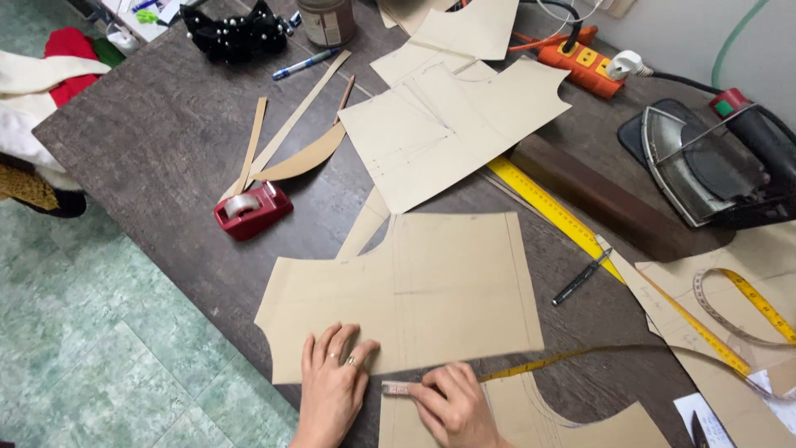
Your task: Measuring the curved edge of a paper garment pattern using a flexible measuring tape
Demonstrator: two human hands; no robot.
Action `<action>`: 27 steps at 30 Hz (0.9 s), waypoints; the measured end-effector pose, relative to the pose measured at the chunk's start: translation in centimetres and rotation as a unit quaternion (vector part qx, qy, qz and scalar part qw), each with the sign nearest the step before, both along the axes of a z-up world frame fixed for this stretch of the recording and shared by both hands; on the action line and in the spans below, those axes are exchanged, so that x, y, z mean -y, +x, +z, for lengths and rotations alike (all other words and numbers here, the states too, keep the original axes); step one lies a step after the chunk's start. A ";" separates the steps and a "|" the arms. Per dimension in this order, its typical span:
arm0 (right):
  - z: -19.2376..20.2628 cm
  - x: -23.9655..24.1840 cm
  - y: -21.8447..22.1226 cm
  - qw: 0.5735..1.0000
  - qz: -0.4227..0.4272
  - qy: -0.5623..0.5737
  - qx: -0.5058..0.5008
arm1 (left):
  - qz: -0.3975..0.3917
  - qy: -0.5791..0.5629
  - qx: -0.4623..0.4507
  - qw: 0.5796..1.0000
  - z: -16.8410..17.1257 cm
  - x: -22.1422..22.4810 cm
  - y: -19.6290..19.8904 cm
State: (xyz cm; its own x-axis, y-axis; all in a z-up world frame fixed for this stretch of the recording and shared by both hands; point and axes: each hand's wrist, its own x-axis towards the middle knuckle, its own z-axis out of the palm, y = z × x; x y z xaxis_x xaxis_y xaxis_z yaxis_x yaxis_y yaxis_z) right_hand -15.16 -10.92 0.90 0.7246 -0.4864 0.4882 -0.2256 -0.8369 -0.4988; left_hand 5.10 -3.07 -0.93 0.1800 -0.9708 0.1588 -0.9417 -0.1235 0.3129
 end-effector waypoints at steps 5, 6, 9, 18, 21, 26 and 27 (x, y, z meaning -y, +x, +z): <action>-1.2 -1.2 0.7 0.989 -0.143 0.016 0.029 | 0.004 -0.039 -0.018 0.999 -2.6 -0.9 1.0; -1.4 -1.2 1.1 0.989 -0.144 0.015 0.031 | 0.003 -0.040 -0.017 0.999 -3.3 -0.9 0.9; -3.4 -1.1 1.4 0.976 -0.207 -0.022 0.070 | 0.039 -0.094 0.003 0.995 -4.7 -0.4 0.6; -18.6 -3.0 0.7 0.941 -0.337 0.005 0.040 | -0.005 -0.151 -0.058 0.987 -1.5 6.9 -3.3; -30.6 -6.1 -2.1 0.917 -0.378 -0.123 0.024 | -0.053 -0.075 -0.076 0.993 -0.4 9.7 -4.3; -32.6 -7.1 -2.7 0.712 -0.438 -0.451 -0.314 | -0.060 0.022 -0.052 0.997 0.2 12.6 -5.1; -32.6 -7.3 -2.6 0.712 -0.438 -0.449 -0.315 | -0.061 0.023 -0.053 0.996 0.3 12.7 -5.1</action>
